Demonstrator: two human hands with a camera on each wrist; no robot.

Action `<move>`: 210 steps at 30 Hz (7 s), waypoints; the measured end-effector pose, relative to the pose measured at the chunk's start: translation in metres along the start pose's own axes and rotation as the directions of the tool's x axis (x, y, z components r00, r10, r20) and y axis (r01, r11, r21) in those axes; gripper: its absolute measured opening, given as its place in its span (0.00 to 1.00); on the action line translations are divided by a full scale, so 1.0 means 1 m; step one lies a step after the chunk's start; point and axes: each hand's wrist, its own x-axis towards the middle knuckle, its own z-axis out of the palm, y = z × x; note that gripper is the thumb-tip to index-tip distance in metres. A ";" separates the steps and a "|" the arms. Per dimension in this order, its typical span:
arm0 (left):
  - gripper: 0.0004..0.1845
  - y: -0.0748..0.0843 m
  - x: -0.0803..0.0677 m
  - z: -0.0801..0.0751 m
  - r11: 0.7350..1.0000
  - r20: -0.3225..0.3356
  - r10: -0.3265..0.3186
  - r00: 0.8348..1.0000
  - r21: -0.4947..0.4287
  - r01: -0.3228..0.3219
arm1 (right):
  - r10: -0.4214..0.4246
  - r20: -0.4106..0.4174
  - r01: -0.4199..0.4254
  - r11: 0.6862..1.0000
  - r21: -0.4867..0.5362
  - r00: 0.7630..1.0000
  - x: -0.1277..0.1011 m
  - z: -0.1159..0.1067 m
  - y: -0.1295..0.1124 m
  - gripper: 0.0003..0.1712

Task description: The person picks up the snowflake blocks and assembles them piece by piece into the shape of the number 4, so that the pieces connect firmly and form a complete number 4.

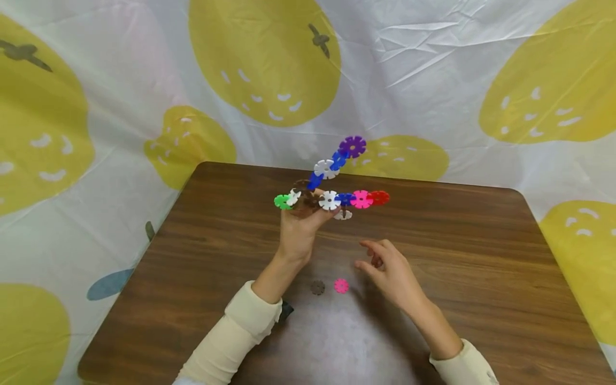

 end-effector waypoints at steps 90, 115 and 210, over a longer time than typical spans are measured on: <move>0.30 -0.022 -0.008 0.030 0.996 -0.040 0.087 0.995 -0.020 -0.087 | -0.357 -0.409 0.327 0.934 -0.144 0.840 0.052 -0.110 -0.123 0.11; 0.20 -0.025 -0.010 0.035 0.995 -0.154 0.076 0.985 -0.051 -0.085 | -0.503 -0.349 0.412 0.859 -0.304 0.791 0.060 -0.097 -0.135 0.11; 0.18 -0.009 -0.006 0.024 1.000 -0.118 0.008 0.993 -0.029 -0.011 | -0.164 0.158 0.191 0.966 -0.174 0.974 -0.002 0.090 -0.031 0.17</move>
